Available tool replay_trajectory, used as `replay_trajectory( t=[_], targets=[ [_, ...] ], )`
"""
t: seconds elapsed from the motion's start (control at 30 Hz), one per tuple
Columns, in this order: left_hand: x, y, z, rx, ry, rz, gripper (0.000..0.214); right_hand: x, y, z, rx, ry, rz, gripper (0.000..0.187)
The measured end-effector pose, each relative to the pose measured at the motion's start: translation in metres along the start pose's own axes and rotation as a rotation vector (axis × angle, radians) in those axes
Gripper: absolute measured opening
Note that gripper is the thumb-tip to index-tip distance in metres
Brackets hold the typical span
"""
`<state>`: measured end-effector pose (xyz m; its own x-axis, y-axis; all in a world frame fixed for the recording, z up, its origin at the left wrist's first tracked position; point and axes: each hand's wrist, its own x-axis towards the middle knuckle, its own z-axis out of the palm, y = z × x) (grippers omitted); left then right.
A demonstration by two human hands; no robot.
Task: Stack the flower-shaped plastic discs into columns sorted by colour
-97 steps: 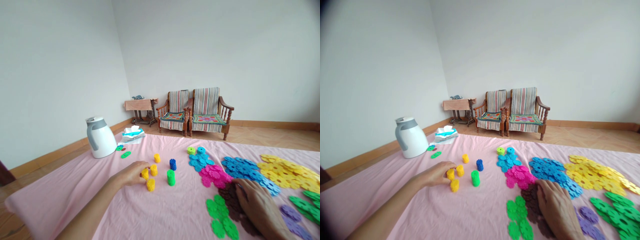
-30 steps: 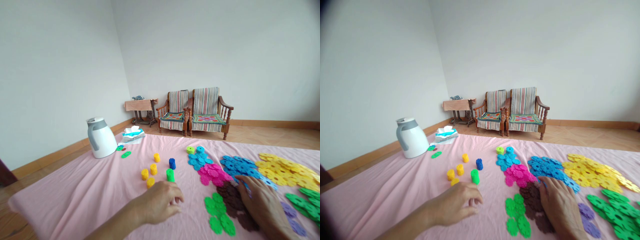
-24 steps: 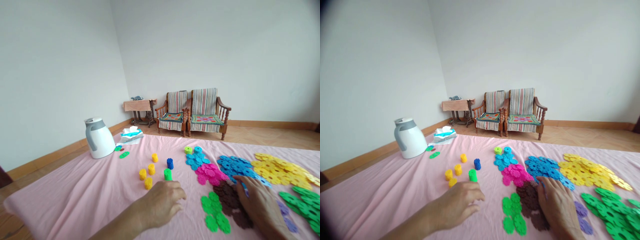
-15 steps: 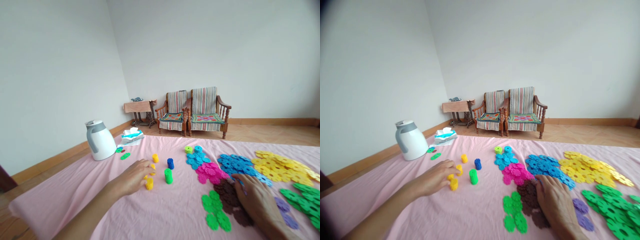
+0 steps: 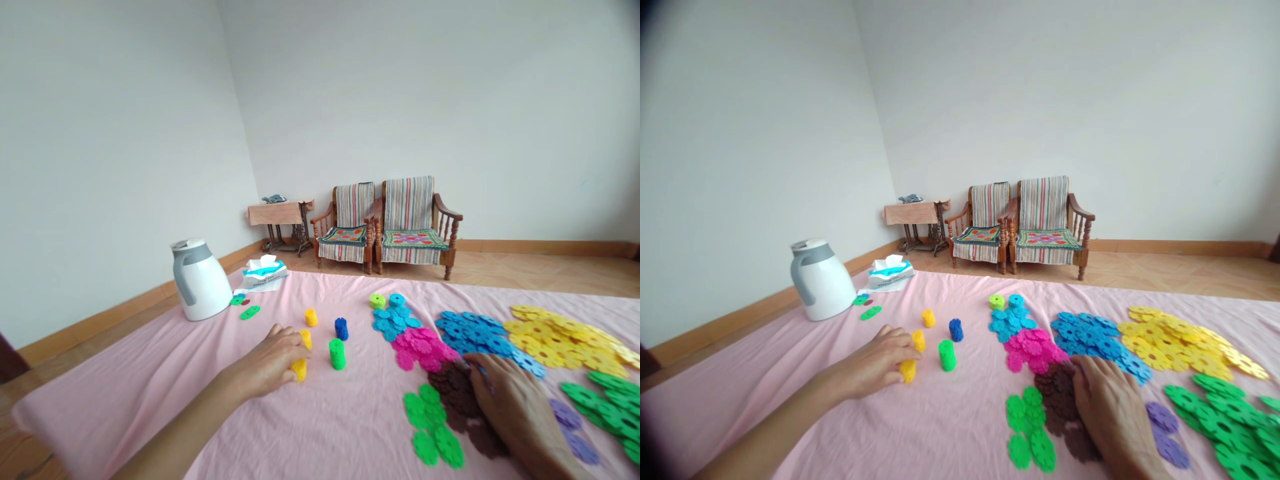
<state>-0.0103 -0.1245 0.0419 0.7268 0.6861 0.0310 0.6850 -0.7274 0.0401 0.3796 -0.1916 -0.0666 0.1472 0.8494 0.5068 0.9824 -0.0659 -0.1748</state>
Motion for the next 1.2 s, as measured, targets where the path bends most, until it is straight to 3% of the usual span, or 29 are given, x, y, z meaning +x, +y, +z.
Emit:
replay_trajectory(
  t=[0.53, 0.77, 0.97, 1.1, 1.2],
  targets=[
    [0.001, -0.002, 0.008, -0.028, -0.023, -0.011, 0.016, 0.000, 0.000, 0.001, 0.022, -0.004, 0.011, 0.031],
    [0.000, 0.004, 0.000, -0.045, 0.030, -0.024, 0.019, -0.001, 0.000, 0.000, 0.012, 0.013, 0.002, 0.031],
    [0.006, 0.044, -0.005, -0.198, 0.082, 0.078, 0.021, 0.001, 0.000, -0.003, -0.008, 0.048, 0.004, 0.031],
    [0.024, 0.082, 0.008, -0.314, -0.008, 0.166, 0.020, 0.002, 0.001, -0.004, -0.026, 0.071, 0.011, 0.031],
    [0.044, 0.105, 0.022, -0.354, -0.006, 0.177, 0.023, 0.002, 0.002, -0.004, -0.025, 0.073, 0.018, 0.030]
  ],
)
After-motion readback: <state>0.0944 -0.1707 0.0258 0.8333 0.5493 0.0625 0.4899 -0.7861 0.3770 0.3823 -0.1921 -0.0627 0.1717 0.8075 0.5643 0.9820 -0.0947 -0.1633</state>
